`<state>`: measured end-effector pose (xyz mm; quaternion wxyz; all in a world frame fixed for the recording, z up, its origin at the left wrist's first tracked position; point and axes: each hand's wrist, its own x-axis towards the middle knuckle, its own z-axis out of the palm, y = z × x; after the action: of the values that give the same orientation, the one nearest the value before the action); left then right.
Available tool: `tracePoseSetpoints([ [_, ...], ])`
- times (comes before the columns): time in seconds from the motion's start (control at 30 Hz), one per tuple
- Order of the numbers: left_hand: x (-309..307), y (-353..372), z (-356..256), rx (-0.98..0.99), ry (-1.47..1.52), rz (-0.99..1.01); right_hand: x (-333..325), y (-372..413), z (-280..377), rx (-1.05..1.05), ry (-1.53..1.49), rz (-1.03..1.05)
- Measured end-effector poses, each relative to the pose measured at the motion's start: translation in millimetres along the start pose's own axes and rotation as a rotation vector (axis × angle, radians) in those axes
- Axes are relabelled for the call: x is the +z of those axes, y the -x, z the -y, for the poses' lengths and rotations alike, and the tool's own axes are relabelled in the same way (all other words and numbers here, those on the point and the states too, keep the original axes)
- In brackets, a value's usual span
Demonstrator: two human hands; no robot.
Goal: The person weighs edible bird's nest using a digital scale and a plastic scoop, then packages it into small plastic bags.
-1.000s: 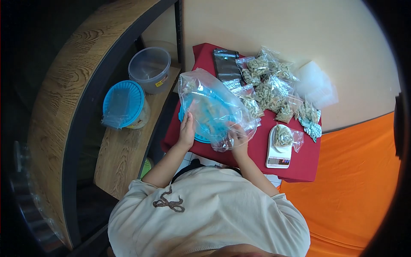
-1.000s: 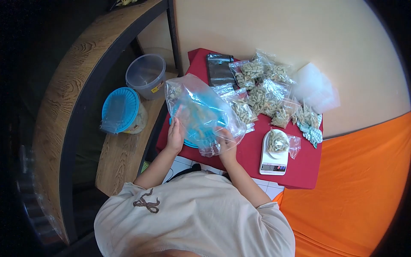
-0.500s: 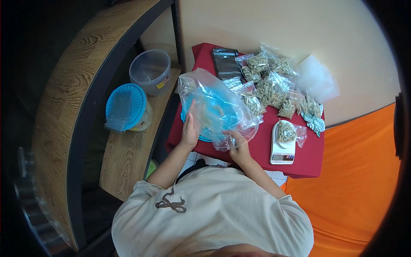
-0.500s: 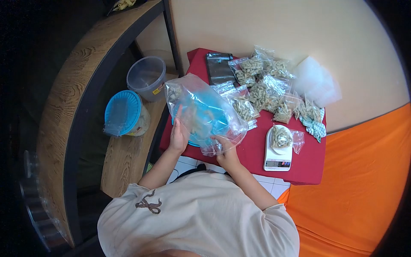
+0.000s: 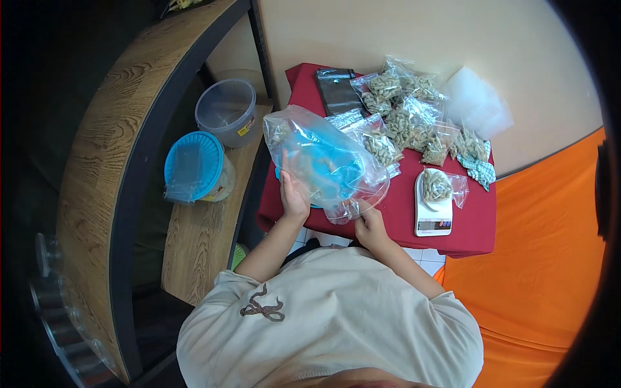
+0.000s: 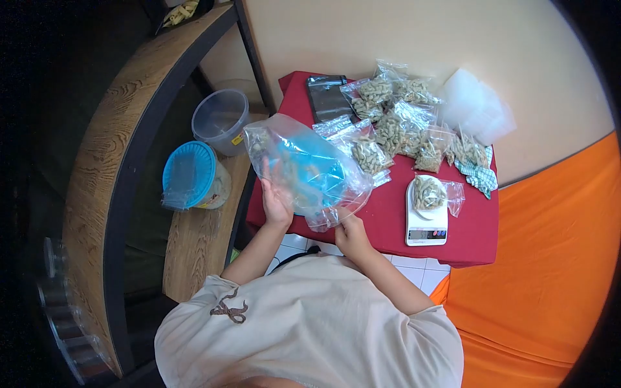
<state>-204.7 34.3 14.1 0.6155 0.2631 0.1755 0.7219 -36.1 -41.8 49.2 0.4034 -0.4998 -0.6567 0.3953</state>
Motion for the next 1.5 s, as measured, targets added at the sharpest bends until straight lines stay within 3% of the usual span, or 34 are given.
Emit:
tracePoseSetpoints([
  [0.07, -2, -1, 0, -0.017, 0.009, 0.002, -5, 0, 7, -0.175, 0.229, -0.094],
  [0.3, 2, -3, -9, -0.070, -0.168, 0.062, -18, 5, 14, -0.137, 0.234, 0.014],
  [0.4, -4, -1, -15, -0.168, -0.229, 0.040, -19, 6, 0, -0.233, 0.257, -0.160],
  [0.47, -2, 0, -22, -0.216, -0.201, 0.022, -25, 6, -16, 0.270, -0.115, -0.186],
  [0.5, -3, 0, -22, -0.217, -0.172, 0.008, -28, 4, -16, 0.286, -0.280, -0.223],
  [0.67, -17, 10, -16, -0.286, -0.209, 0.029, -41, 11, -5, 0.417, -0.480, -0.223],
  [0.77, -7, 19, -18, -0.295, -0.267, 0.033, -40, 17, -3, 0.314, -0.260, -0.174],
  [0.83, -6, 22, -18, -0.304, -0.250, 0.027, -38, 14, 1, -0.092, 0.226, -0.192],
  [0.93, -10, 25, -13, -0.299, -0.198, 0.040, -31, 9, -3, -0.285, 0.335, -0.177],
  [1.07, -1, 27, -9, -0.248, -0.096, 0.035, -23, 11, -3, -0.203, 0.262, -0.081],
  [1.3, 17, 27, -8, -0.201, 0.049, 0.068, -17, 16, -12, -0.263, 0.236, -0.042],
  [1.4, 18, 24, -9, -0.216, 0.063, 0.075, -8, 18, -20, -0.135, 0.105, -0.018],
  [1.47, 17, 22, -10, -0.210, 0.053, 0.101, 0, 18, -29, 0.266, -0.349, -0.121],
  [1.5, 16, 21, -10, -0.202, 0.044, 0.122, -1, 17, -27, 0.262, -0.351, -0.126],
])
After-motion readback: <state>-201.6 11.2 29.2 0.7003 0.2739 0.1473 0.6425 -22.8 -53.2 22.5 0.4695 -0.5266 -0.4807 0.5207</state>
